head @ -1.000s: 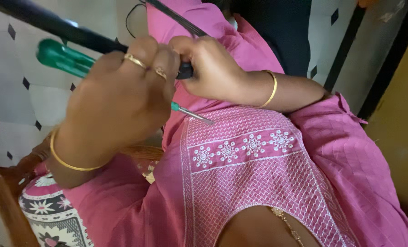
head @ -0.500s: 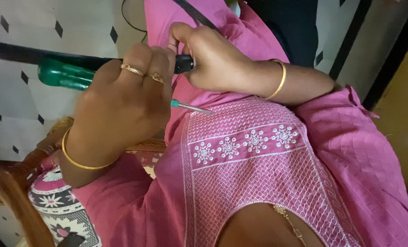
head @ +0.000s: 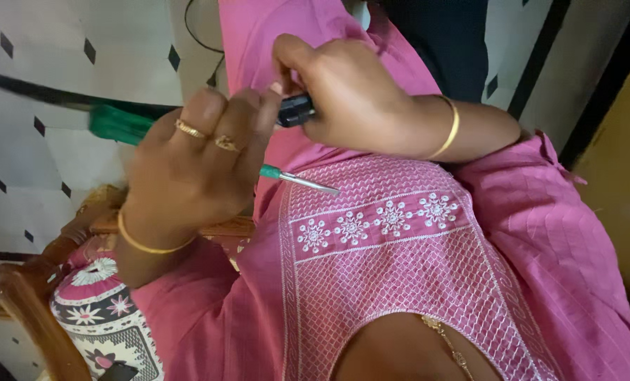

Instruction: The person uses a screwdriver to tighten a screw on a black circular fan guard while seated. They repeatedly insert the screwdriver into the screw head and turn it clockwise, holding the guard steady with the other hand.

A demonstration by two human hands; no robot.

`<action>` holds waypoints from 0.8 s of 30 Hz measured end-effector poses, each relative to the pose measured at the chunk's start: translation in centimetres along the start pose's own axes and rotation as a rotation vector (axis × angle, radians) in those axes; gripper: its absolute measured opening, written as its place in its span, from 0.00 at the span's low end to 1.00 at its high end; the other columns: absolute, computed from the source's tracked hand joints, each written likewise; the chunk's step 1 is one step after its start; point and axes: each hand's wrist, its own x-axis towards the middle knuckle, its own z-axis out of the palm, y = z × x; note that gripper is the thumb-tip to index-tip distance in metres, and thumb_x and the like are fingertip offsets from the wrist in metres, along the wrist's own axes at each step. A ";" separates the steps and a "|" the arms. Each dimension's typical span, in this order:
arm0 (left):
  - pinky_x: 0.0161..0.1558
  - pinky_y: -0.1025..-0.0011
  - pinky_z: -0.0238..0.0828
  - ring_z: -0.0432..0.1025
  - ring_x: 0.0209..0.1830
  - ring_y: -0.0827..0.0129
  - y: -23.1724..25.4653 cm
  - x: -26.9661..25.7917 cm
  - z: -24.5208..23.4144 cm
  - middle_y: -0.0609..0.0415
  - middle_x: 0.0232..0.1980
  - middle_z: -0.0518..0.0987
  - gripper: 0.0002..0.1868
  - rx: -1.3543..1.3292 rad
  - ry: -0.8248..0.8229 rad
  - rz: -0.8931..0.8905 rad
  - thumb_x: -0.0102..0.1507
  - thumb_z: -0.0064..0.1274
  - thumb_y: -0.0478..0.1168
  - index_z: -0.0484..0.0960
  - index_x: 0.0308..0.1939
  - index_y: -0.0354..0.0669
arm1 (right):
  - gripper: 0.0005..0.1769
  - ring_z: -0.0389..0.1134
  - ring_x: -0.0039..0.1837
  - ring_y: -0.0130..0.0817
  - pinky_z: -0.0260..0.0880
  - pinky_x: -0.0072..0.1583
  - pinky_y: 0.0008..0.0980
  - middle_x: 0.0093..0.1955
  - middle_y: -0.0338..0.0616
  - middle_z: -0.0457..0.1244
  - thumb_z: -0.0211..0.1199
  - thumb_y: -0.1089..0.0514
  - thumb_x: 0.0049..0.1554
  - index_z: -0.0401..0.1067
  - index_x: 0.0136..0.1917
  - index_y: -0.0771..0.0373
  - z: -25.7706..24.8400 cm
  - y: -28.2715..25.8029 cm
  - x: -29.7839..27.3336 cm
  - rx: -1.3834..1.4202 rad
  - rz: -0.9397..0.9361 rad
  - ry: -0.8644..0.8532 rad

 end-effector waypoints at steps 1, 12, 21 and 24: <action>0.34 0.76 0.67 0.69 0.42 0.70 0.2 -0.2 0.5 0.58 0.43 0.77 0.13 0.007 0.030 -0.020 0.61 0.60 0.35 0.86 0.50 0.39 | 0.25 0.71 0.43 0.55 0.66 0.42 0.50 0.37 0.50 0.67 0.70 0.66 0.43 0.64 0.53 0.64 -0.6 -0.3 -0.4 -0.045 0.015 -0.005; 0.39 0.66 0.66 0.66 0.39 0.64 2.8 -1.4 7.6 0.58 0.45 0.74 0.19 -0.430 0.297 -0.234 0.66 0.68 0.41 0.85 0.59 0.41 | 0.24 0.70 0.34 0.48 0.66 0.34 0.40 0.31 0.47 0.65 0.72 0.60 0.44 0.67 0.53 0.66 -4.3 -1.6 -1.7 -0.675 0.047 -0.044; 0.37 0.66 0.67 0.67 0.37 0.64 4.7 0.7 11.6 0.55 0.45 0.75 0.22 -0.560 0.551 -0.241 0.59 0.68 0.34 0.83 0.57 0.40 | 0.15 0.70 0.31 0.35 0.66 0.31 0.31 0.28 0.44 0.66 0.69 0.57 0.48 0.72 0.46 0.66 -8.1 -3.8 -1.0 -1.034 0.022 -0.198; 0.33 0.69 0.65 0.65 0.33 0.66 4.6 1.1 12.9 0.54 0.44 0.77 0.19 -0.567 0.635 -0.154 0.60 0.65 0.31 0.85 0.55 0.47 | 0.25 0.70 0.31 0.37 0.67 0.33 0.33 0.28 0.45 0.65 0.68 0.57 0.44 0.68 0.52 0.74 -9.3 -4.2 -0.1 -1.011 0.040 -0.373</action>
